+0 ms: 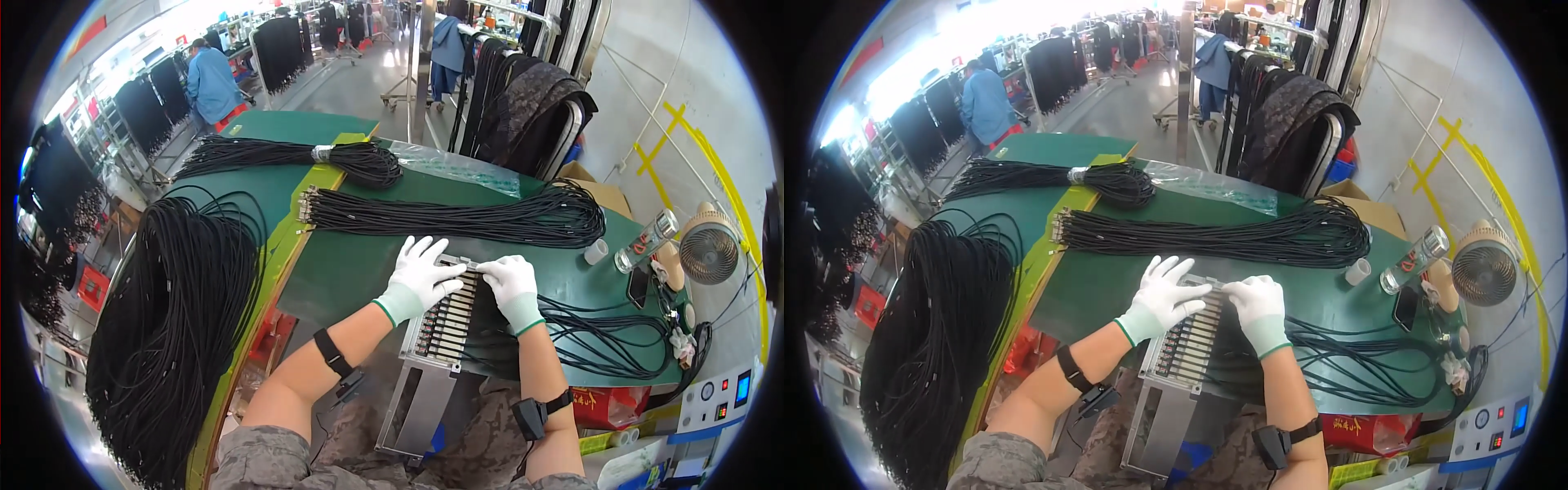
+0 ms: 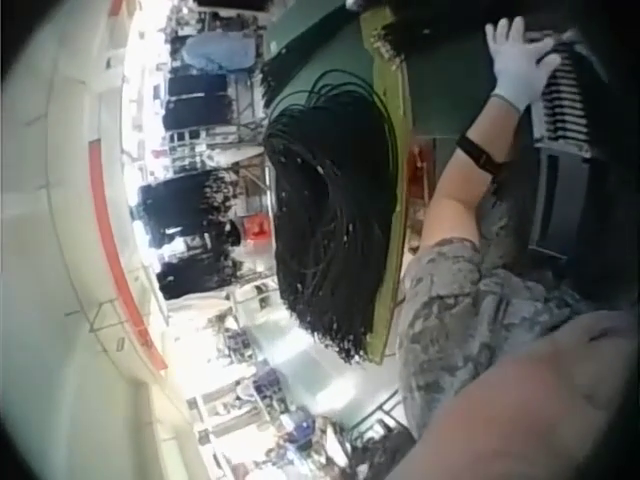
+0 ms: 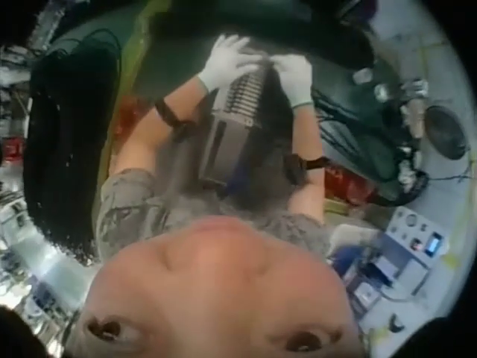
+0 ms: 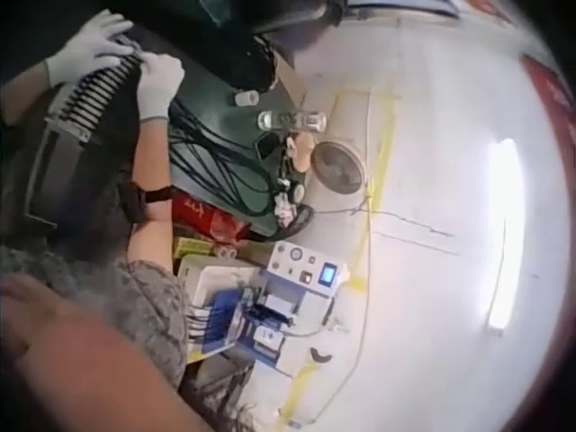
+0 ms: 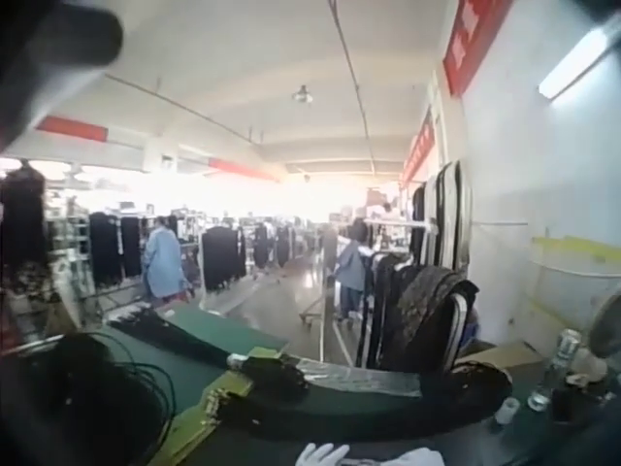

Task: Assembling bundles of wires into a metal fixture on an assembly line.

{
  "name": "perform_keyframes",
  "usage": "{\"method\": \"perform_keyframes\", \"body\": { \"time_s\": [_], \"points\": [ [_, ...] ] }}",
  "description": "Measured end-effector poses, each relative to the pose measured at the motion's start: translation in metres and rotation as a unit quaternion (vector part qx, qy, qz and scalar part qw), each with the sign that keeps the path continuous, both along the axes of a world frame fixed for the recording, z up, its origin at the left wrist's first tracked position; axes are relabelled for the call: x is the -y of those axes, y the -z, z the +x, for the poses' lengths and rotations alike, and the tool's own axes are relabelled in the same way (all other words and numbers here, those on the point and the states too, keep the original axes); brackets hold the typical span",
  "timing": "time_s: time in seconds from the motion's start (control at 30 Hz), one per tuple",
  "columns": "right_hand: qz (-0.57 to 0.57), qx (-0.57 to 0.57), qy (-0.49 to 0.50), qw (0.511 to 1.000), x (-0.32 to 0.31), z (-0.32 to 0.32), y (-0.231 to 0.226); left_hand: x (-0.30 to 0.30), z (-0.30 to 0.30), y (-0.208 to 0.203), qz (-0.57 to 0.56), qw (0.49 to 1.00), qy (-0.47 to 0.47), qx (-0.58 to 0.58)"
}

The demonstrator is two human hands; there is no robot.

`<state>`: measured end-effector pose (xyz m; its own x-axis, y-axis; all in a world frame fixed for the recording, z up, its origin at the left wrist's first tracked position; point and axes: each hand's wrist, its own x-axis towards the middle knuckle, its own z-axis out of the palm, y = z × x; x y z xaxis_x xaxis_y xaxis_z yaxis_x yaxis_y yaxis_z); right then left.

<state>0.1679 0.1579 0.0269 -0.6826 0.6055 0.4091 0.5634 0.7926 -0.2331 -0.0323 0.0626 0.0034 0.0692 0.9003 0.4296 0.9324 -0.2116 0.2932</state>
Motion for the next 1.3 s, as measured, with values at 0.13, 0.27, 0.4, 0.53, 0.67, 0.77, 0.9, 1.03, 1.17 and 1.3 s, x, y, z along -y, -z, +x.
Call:
{"method": "perform_keyframes", "body": {
  "time_s": [0.13, 0.27, 0.4, 0.53, 0.67, 0.77, 0.9, 1.03, 1.17, 1.3],
  "points": [
    [0.118, -0.007, -0.04, 0.992, 0.011, -0.009, 0.0, 0.003, -0.004, -0.007, -0.015, 0.999, -0.006, -0.031],
    [0.143, 0.065, 0.066, 0.985, 0.018, 0.003, 0.004, -0.024, 0.016, 0.007, 0.047, 0.997, 0.022, -0.061],
    [0.066, -0.055, 0.063, 0.994, 0.017, -0.05, 0.022, -0.019, -0.011, 0.009, 0.044, 0.997, 0.057, -0.003],
    [0.232, -0.035, 0.113, 0.965, -0.016, -0.06, 0.049, -0.051, -0.046, 0.031, -0.006, 0.997, 0.081, -0.013],
    [0.199, -0.091, 0.056, 0.974, 0.061, -0.003, -0.008, -0.036, -0.04, 0.008, 0.04, 0.988, 0.11, -0.102],
    [0.219, -0.1, 0.1, 0.966, 0.112, 0.05, 0.01, -0.031, -0.014, -0.002, 0.114, 0.97, 0.149, -0.152],
    [0.153, -0.064, 0.003, 0.986, 0.18, 0.089, 0.013, -0.037, -0.021, 0.014, 0.078, 0.968, 0.23, -0.065],
    [0.355, -0.095, -0.109, 0.924, 0.212, 0.07, 0.038, -0.042, -0.046, 0.014, -0.037, 0.956, 0.277, 0.09],
    [0.225, -0.168, -0.145, 0.949, 0.238, 0.05, 0.109, -0.004, 0.055, -0.034, -0.081, 0.968, 0.136, 0.196],
    [0.121, -0.114, -0.199, 0.966, 0.243, 0.075, 0.043, -0.055, 0.0, 0.02, 0.076, 0.989, 0.126, -0.003]
  ]
}}
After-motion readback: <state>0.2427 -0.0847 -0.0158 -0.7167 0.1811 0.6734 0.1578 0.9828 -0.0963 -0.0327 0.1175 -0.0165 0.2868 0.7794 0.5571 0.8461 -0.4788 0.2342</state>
